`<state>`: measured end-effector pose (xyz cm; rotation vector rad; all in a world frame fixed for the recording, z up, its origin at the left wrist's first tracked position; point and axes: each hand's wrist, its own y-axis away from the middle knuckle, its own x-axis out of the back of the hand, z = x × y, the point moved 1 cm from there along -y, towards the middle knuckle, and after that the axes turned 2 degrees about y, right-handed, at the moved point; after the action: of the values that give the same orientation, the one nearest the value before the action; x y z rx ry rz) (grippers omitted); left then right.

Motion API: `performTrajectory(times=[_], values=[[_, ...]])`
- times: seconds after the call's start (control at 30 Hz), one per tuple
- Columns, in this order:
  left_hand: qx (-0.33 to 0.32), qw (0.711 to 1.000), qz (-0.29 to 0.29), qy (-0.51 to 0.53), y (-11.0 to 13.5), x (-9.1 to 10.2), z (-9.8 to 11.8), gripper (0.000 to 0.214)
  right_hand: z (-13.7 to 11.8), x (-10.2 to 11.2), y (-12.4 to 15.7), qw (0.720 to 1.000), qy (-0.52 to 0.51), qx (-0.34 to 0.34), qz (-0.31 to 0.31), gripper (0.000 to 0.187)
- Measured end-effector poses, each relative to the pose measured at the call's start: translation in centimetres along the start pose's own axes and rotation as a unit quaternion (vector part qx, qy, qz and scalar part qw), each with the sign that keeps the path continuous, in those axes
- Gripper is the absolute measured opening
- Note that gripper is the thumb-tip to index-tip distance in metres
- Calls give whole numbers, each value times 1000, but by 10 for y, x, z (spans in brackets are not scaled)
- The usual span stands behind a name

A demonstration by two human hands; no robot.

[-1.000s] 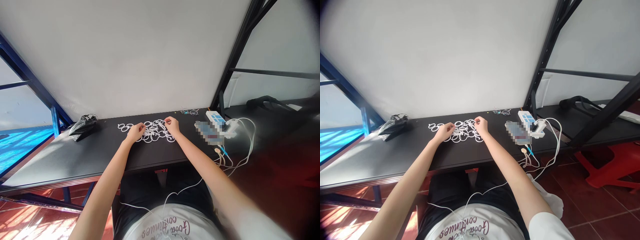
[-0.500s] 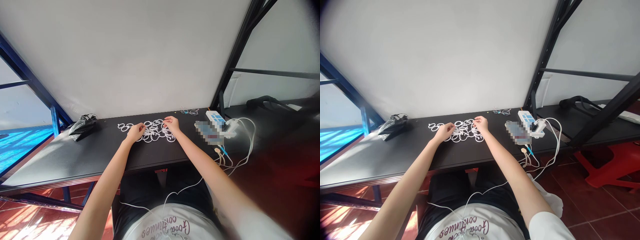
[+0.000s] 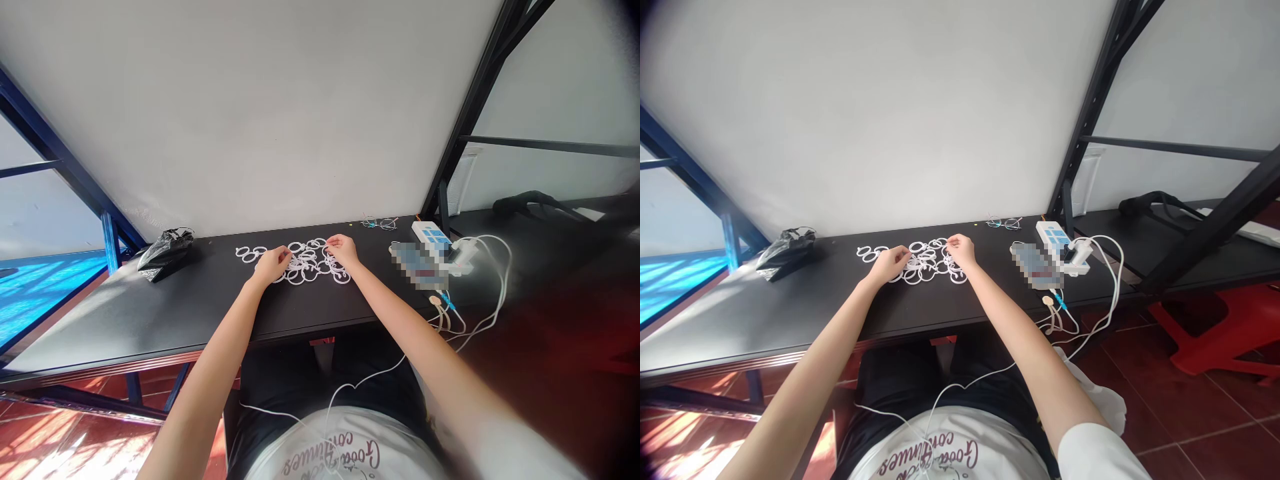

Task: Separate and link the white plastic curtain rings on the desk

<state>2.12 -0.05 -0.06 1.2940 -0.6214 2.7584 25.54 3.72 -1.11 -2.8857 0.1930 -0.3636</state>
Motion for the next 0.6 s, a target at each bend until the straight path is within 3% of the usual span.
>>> performTrajectory(times=[0.6], values=[[18, 1000, -5, 2, 0, -2, -1, 24, -9, -2, 6, 999, -17, -4, -32, 16]])
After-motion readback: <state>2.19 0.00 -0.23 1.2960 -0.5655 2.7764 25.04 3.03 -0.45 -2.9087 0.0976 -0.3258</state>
